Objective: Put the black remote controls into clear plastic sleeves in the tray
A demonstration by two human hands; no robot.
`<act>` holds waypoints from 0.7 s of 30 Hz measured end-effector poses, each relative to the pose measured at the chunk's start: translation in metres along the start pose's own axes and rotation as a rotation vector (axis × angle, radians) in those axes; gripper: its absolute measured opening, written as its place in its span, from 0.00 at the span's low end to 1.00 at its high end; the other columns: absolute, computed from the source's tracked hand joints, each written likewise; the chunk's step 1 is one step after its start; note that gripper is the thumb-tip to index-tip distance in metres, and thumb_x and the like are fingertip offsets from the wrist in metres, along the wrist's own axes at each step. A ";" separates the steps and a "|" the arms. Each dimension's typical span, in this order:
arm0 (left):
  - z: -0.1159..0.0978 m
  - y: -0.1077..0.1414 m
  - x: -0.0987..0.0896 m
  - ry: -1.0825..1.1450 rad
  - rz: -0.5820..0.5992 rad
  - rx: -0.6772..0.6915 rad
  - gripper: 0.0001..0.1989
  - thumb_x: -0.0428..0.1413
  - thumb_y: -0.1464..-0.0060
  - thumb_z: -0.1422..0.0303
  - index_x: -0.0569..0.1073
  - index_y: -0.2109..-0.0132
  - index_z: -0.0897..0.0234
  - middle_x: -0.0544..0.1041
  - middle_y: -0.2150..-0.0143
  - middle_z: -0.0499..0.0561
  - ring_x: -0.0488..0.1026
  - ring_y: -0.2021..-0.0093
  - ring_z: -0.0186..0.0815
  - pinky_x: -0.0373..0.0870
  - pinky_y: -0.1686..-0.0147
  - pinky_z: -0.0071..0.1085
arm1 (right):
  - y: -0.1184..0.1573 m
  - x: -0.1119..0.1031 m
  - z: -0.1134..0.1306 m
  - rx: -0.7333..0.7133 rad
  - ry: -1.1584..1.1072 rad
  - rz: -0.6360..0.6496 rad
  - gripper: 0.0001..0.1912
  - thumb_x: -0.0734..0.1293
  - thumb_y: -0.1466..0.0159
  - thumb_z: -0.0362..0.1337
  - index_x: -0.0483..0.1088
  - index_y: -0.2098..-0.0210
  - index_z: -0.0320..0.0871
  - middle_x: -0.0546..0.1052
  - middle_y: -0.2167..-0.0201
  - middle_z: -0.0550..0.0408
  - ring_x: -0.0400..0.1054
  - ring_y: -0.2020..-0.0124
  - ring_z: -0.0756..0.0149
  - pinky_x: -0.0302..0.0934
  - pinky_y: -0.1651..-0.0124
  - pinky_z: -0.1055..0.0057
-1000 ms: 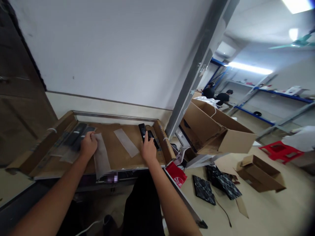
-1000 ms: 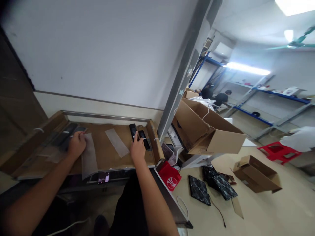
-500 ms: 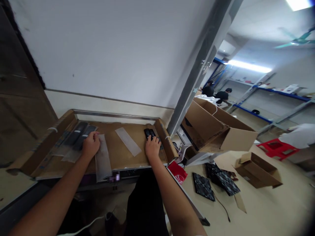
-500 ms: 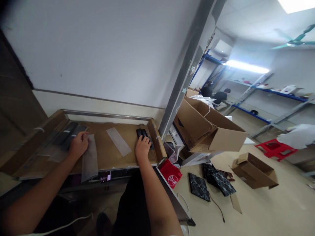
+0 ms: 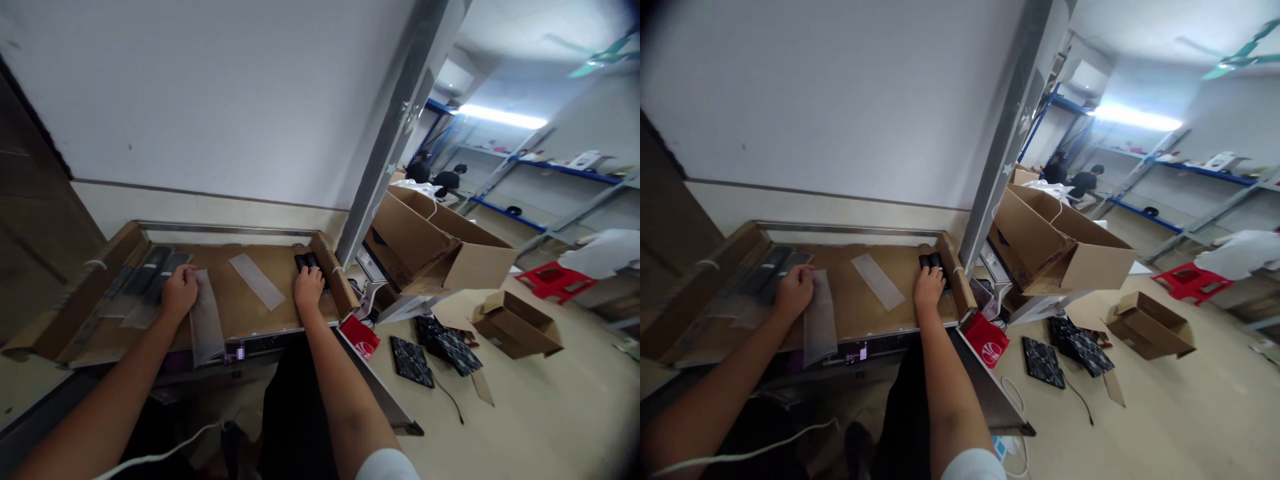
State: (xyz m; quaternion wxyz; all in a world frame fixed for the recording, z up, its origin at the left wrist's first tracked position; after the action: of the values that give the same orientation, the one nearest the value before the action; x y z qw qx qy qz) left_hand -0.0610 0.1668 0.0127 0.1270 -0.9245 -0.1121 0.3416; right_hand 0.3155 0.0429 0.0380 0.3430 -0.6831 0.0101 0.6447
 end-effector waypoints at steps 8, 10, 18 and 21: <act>-0.003 0.000 -0.002 0.033 -0.004 0.022 0.16 0.46 0.40 0.63 0.75 0.54 0.62 0.77 0.68 0.52 0.74 0.65 0.44 0.69 0.63 0.35 | 0.011 -0.013 -0.005 0.094 -0.073 -0.048 0.12 0.66 0.32 0.36 0.73 0.50 0.41 0.69 0.47 0.38 0.59 0.46 0.44 0.52 0.42 0.47; -0.002 0.000 -0.001 0.035 -0.002 0.013 0.15 0.46 0.40 0.62 0.75 0.55 0.62 0.77 0.68 0.52 0.74 0.65 0.44 0.69 0.63 0.35 | 0.020 -0.017 -0.006 0.127 -0.085 -0.076 0.16 0.67 0.33 0.35 0.71 0.46 0.39 0.67 0.44 0.35 0.57 0.43 0.43 0.50 0.40 0.47; -0.004 0.001 -0.001 0.056 0.001 0.006 0.16 0.46 0.40 0.63 0.76 0.55 0.62 0.77 0.68 0.52 0.74 0.67 0.43 0.68 0.65 0.34 | 0.040 -0.023 -0.017 0.220 -0.158 -0.058 0.14 0.66 0.33 0.33 0.73 0.49 0.43 0.65 0.43 0.37 0.59 0.47 0.43 0.60 0.52 0.54; -0.003 0.001 -0.001 0.062 -0.005 0.015 0.16 0.46 0.40 0.62 0.76 0.55 0.62 0.77 0.68 0.52 0.74 0.66 0.43 0.68 0.64 0.34 | 0.032 -0.019 -0.015 0.195 -0.202 -0.032 0.15 0.64 0.34 0.30 0.74 0.49 0.43 0.66 0.47 0.38 0.60 0.49 0.46 0.61 0.54 0.60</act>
State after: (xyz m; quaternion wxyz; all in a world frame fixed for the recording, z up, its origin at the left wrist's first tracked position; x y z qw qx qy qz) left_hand -0.0602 0.1653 0.0153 0.1379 -0.9334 -0.1078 0.3133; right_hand 0.3110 0.0031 0.0389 0.4170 -0.5783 0.0272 0.7007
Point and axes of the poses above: each hand's wrist, its own y-axis away from the middle knuckle, its own x-axis out of the palm, z = x × y, the point moved 9 cm from there along -y, towards the middle knuckle
